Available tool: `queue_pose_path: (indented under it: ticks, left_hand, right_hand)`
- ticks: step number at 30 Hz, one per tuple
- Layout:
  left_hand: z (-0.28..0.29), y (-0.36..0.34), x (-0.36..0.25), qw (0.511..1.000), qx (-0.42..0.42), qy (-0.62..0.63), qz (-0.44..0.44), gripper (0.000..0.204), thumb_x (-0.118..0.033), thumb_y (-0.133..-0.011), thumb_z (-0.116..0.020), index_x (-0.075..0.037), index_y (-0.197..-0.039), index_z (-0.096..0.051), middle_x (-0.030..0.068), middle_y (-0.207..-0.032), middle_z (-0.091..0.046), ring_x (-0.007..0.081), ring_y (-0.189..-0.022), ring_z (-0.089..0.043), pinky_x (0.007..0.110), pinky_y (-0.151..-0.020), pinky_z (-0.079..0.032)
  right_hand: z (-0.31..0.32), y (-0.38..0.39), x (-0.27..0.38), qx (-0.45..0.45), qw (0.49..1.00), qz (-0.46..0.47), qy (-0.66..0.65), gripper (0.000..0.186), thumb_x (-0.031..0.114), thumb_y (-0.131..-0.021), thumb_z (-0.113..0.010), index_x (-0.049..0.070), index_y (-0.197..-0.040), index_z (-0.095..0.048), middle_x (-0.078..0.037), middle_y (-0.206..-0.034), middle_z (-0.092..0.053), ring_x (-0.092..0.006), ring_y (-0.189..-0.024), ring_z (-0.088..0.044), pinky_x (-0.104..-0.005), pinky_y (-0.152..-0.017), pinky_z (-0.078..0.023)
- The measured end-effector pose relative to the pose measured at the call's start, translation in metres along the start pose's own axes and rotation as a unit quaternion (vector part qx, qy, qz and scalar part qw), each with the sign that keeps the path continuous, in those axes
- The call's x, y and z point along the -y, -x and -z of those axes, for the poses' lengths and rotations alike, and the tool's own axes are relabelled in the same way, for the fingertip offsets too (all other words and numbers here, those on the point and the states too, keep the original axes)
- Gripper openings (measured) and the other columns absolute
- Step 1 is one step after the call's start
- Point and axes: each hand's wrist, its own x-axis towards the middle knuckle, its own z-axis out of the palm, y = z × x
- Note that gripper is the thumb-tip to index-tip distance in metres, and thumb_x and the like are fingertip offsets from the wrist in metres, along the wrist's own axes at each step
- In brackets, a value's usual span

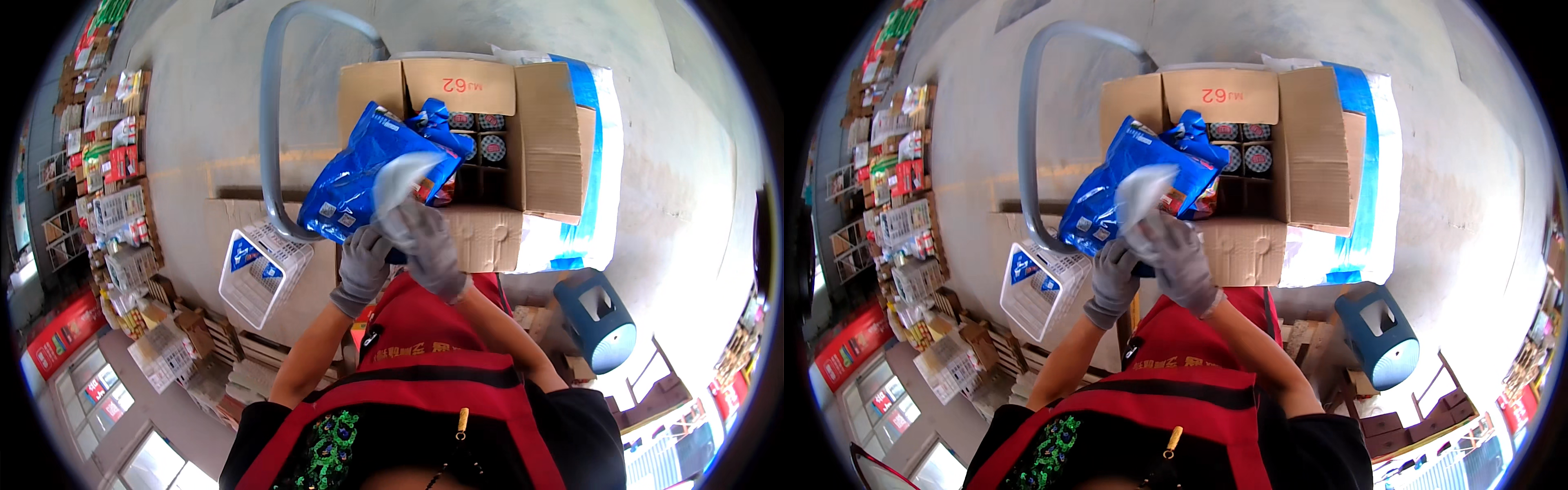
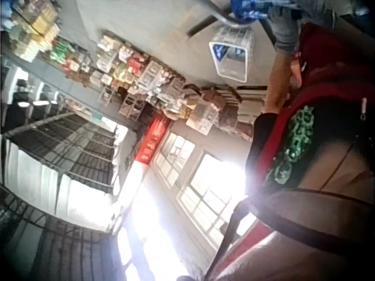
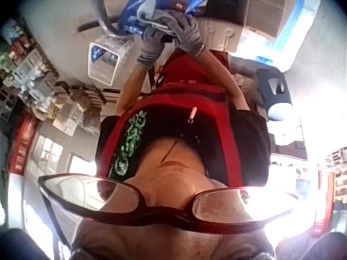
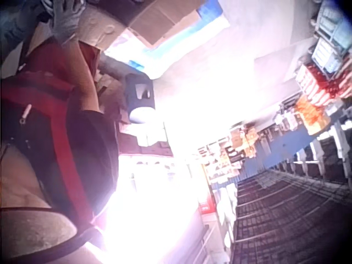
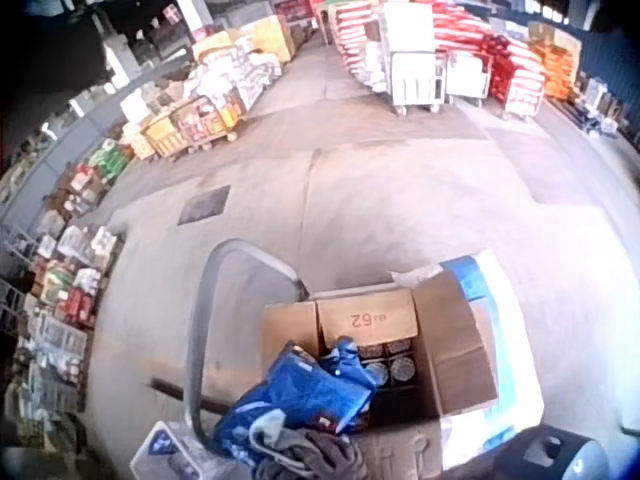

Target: The person wipes blue food bags using a grey cloth and then places them into a white plastic basket.

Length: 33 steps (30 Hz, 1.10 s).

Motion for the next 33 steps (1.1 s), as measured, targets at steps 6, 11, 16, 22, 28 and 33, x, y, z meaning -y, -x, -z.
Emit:
queue_pose_path:
  ticks: [6,11,16,22,28,33]
  left_hand:
    - [-0.011,0.031,0.022,0.996,-0.017,0.086,0.014,0.023,0.001,-0.064,-0.063,-0.01,-0.083,-0.059,0.0071,-0.098,-0.06,0.0304,-0.095,-0.06,0.04,-0.082,-0.048]
    - [-0.011,0.064,0.011,0.995,0.035,0.071,0.053,0.02,-0.003,-0.071,-0.064,-0.009,-0.09,-0.061,0.0082,-0.104,-0.06,0.0313,-0.101,-0.059,0.041,-0.085,-0.048]
    - [-0.027,0.101,0.032,0.739,-0.064,0.449,0.499,0.04,-0.023,-0.084,-0.072,-0.003,-0.115,-0.057,0.0103,-0.112,-0.062,0.0259,-0.108,-0.059,0.039,-0.089,-0.049]
    - [-0.043,0.066,0.076,0.472,-0.056,0.711,0.518,0.035,-0.027,-0.099,-0.052,-0.002,-0.123,-0.054,0.0048,-0.104,-0.065,0.0155,-0.094,-0.066,0.029,-0.08,-0.055]
    - [-0.035,0.058,0.044,0.493,-0.138,0.733,0.447,0.038,-0.029,-0.101,-0.046,-0.002,-0.128,-0.05,0.0073,-0.118,-0.061,0.0173,-0.104,-0.062,0.032,-0.09,-0.052]
    - [-0.036,0.044,0.038,0.29,-0.191,0.88,0.325,0.055,-0.047,-0.102,-0.034,-0.009,-0.141,-0.038,0.0101,-0.139,-0.047,0.0243,-0.127,-0.047,0.041,-0.107,-0.037]
  right_hand:
    - [-0.037,-0.025,-0.065,-0.017,0.983,-0.024,0.181,0.064,0.021,-0.076,-0.066,0.02,-0.136,-0.046,-0.011,-0.135,-0.047,-0.0297,-0.101,-0.053,-0.0431,-0.086,-0.043]
    - [-0.017,-0.074,-0.116,-0.084,0.954,-0.246,0.148,0.051,0.011,-0.079,-0.054,0.008,-0.13,-0.05,-0.018,-0.121,-0.055,-0.0395,-0.108,-0.053,-0.0487,-0.093,-0.041]
    - [-0.041,-0.081,-0.059,-0.054,0.947,-0.001,0.318,0.041,0.014,-0.078,-0.059,0.017,-0.118,-0.061,-0.009,-0.121,-0.058,-0.029,-0.109,-0.055,-0.0423,-0.088,-0.043]
    - [-0.105,-0.031,-0.016,0.0,0.949,0.218,0.229,0.031,0.021,-0.076,-0.061,0.024,-0.107,-0.063,0.001,-0.112,-0.058,-0.0213,-0.097,-0.054,-0.0481,-0.086,-0.04]
    - [-0.058,-0.116,-0.032,-0.028,0.971,0.039,0.233,0.045,0.015,-0.079,-0.058,0.018,-0.124,-0.057,-0.001,-0.132,-0.052,-0.0272,-0.108,-0.051,-0.0432,-0.083,-0.043]
    - [-0.119,-0.069,0.02,0.131,0.984,0.051,0.113,0.045,0.01,-0.077,-0.058,0.016,-0.122,-0.06,-0.004,-0.133,-0.053,-0.0299,-0.108,-0.052,-0.044,-0.089,-0.043]
